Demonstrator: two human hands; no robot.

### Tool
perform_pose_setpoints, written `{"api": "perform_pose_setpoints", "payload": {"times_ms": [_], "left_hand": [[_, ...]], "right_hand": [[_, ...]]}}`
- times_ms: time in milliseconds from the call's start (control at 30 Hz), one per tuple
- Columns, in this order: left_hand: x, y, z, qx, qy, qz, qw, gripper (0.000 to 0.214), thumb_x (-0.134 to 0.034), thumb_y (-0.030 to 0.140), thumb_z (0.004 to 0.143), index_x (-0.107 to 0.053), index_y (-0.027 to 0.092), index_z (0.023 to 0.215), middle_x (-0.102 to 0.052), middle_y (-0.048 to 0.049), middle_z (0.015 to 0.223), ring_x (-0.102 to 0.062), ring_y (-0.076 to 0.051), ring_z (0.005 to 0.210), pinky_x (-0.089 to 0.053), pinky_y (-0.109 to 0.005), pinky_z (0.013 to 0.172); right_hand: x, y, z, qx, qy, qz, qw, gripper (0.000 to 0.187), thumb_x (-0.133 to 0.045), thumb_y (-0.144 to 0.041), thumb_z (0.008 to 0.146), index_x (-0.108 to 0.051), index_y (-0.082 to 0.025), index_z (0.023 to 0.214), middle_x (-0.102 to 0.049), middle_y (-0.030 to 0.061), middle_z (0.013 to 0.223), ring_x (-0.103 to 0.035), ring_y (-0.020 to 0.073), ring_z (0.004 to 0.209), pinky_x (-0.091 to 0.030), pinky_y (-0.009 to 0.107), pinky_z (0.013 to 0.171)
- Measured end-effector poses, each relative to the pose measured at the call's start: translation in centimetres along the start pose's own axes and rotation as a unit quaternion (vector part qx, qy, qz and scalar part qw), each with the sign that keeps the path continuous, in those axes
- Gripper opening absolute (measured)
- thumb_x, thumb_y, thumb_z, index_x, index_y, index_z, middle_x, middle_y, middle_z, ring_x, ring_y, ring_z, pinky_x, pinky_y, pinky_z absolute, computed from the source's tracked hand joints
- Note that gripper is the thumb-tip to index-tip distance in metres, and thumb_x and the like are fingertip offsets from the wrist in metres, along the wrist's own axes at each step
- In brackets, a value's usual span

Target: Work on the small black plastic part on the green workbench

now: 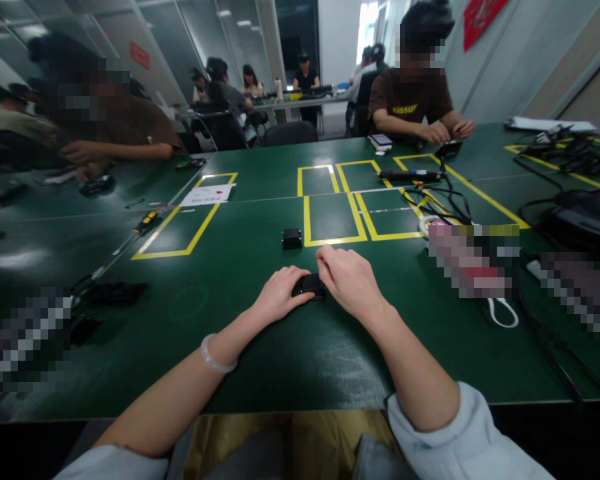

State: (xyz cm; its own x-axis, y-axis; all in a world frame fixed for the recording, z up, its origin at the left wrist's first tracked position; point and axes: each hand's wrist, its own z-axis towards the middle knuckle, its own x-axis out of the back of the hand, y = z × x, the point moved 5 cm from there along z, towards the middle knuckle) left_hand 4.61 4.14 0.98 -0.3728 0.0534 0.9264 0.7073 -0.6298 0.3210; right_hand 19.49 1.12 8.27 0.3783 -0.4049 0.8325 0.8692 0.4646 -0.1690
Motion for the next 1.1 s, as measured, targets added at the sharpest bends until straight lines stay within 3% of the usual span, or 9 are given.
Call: {"api": "perform_pose_setpoints", "payload": {"times_ms": [200,600,900,1100], "left_hand": [[-0.06,-0.06,0.1,0.0,0.001,0.009,1.0,0.039,-0.059,0.047,0.085,-0.053,0.021,0.113,-0.059,-0.004,0.103,-0.053,-0.023,0.095,-0.041,-0.034,0.079],[-0.01,0.03,0.01,-0.005,0.007,0.004,1.0,0.038,-0.059,0.047,0.085,-0.053,0.021,0.113,-0.059,-0.0041,0.103,-0.052,-0.022,0.095,-0.041,-0.033,0.079],[-0.03,-0.04,0.03,-0.003,0.006,0.005,1.0,0.038,-0.06,0.046,0.085,-0.053,0.021,0.113,-0.059,-0.0041,0.103,-0.053,-0.023,0.094,-0.041,-0.034,0.079],[-0.13,-0.07,0.0,-0.003,0.006,0.0,1.0,0.039,-0.059,0.047,0.085,-0.054,0.022,0.114,-0.059,-0.0041,0.103,-0.052,-0.023,0.095,-0.041,-0.034,0.08]], "right_hand": [[-0.16,-0.06,-0.07,0.012,0.005,0.005,1.0,0.025,-0.036,-0.037,0.096,-0.051,-0.02,0.085,-0.059,0.0005,0.071,-0.052,0.0142,0.064,-0.032,0.026,0.063],[0.02,-0.02,0.01,0.008,0.022,-0.045,0.999,0.02,-0.035,-0.028,0.096,-0.052,-0.018,0.092,-0.061,0.0018,0.076,-0.052,0.0146,0.065,-0.032,0.027,0.065],[0.12,0.02,-0.05,0.011,0.022,-0.026,0.999,0.025,-0.038,-0.037,0.095,-0.05,-0.019,0.083,-0.057,-0.0005,0.067,-0.048,0.0134,0.06,-0.031,0.026,0.063],[-0.03,0.1,-0.01,0.002,0.016,-0.041,0.999,0.021,-0.038,-0.033,0.095,-0.051,-0.019,0.087,-0.058,-0.0002,0.068,-0.05,0.0141,0.061,-0.031,0.026,0.062]]}}
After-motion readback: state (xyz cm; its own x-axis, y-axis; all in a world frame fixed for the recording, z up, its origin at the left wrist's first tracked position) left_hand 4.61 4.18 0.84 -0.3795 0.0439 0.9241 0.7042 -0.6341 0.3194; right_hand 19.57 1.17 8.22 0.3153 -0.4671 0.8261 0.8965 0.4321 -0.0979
